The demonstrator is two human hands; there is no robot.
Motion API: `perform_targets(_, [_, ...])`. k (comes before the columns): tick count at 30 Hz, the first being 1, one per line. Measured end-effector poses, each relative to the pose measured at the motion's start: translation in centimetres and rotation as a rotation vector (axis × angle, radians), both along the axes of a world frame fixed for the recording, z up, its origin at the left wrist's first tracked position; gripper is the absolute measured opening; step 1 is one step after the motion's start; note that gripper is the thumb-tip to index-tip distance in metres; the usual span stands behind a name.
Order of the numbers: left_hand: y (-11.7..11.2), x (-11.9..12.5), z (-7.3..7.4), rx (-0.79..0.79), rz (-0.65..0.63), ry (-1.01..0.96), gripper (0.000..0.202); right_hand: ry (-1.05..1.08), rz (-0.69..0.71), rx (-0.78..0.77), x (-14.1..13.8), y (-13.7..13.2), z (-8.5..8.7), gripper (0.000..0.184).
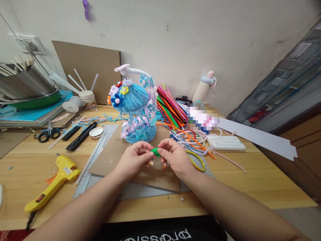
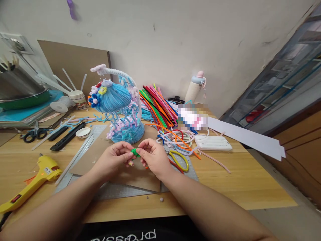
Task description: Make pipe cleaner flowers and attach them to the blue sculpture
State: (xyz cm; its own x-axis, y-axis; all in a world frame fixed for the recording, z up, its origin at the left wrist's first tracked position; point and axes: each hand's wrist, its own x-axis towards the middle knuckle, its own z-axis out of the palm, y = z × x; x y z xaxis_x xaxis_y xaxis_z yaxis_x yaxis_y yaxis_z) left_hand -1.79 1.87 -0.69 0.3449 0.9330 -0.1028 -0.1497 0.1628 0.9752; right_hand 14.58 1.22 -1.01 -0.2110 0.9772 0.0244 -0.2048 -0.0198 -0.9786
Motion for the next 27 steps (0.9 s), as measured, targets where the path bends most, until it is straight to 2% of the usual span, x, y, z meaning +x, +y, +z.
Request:
perform_targets(5, [-0.17, 0.04, 0.05, 0.035, -0.038, 0.039, 0.029, -0.114, 0.175, 0.012, -0.13, -0.13, -0.1, 0.033])
perform_targets(7, [-0.22, 0.12, 0.12, 0.022, -0.063, 0.056, 0.03, -0.129, 0.21, -0.013, -0.19, -0.16, -0.14, 0.031])
perform_targets(12, [-0.31, 0.34, 0.24, 0.029, -0.101, 0.039, 0.028, -0.106, 0.146, -0.074, -0.17, -0.05, -0.07, 0.026])
perform_targets(17, [-0.48, 0.33, 0.28, 0.046, -0.08, 0.105, 0.031, -0.215, 0.125, -0.012, -0.25, -0.15, 0.05, 0.018])
perform_targets(21, [-0.45, 0.23, 0.38, 0.053, -0.123, 0.057, 0.035, -0.083, 0.075, -0.108, -0.25, -0.07, -0.09, 0.019])
perform_targets(24, [-0.33, 0.13, 0.4, 0.025, -0.108, 0.028, 0.035, 0.079, 0.016, -0.192, -0.15, 0.15, -0.25, 0.022])
perform_targets(27, [-0.29, 0.05, 0.3, 0.007, -0.142, 0.031, 0.035, 0.156, 0.069, -0.231, 0.01, 0.38, -0.31, 0.023])
